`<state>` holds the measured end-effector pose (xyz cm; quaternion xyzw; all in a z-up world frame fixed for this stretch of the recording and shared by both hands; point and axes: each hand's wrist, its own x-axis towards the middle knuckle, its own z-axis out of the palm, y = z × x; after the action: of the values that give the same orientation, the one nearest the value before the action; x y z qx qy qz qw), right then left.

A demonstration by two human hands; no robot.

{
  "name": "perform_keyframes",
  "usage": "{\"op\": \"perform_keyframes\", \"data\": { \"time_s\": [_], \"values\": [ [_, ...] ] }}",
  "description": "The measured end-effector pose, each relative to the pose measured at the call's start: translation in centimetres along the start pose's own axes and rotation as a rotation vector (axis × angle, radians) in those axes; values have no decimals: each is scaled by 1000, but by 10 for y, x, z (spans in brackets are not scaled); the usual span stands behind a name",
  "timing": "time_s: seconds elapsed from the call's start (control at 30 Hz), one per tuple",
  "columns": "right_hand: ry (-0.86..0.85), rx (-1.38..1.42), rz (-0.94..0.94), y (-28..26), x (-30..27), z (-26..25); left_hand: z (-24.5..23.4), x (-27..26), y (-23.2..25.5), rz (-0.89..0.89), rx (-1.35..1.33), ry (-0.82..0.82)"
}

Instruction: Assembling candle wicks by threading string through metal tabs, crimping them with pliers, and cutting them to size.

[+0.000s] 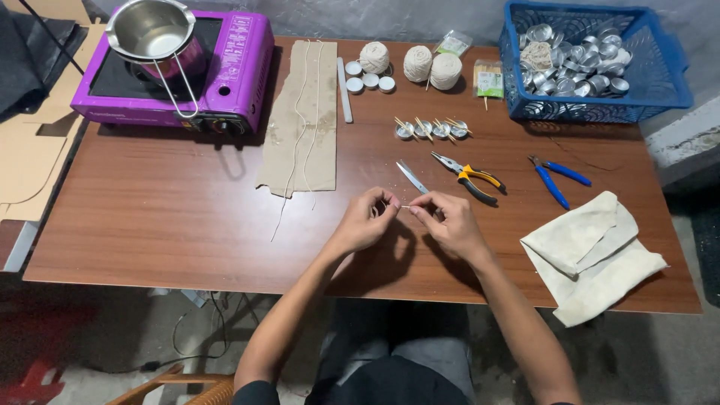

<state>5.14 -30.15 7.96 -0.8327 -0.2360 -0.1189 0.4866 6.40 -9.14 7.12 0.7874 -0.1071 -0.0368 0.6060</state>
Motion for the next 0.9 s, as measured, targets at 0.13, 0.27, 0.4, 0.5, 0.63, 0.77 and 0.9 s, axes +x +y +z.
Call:
{"op": "perform_keyframes", "data": {
  "time_s": [0.13, 0.27, 0.4, 0.5, 0.63, 0.77, 0.9],
  "values": [
    [16, -81, -32, 14, -5, -4, 10, 3, -16, 41, 33, -19],
    [-1, -151, -45, 22, 5, -8, 11, 7, 1, 46, 7, -75],
    [-31, -172, -75, 36, 24, -6, 13, 27, -23, 130, 85, -99],
    [-70, -179, -102, 52, 42, -5, 7, 39, -15, 159, 109, -61],
    [-107, -220, -132, 72, 52, -1, 4, 59, -26, 143, 57, -96],
    [-75, -226, -151, 81, 49, 1, 11, 69, -32, 176, -1, -136],
    [-105, -230, -178, 81, 46, 3, 16, 66, -29, 334, 92, -159]
  ]
}}
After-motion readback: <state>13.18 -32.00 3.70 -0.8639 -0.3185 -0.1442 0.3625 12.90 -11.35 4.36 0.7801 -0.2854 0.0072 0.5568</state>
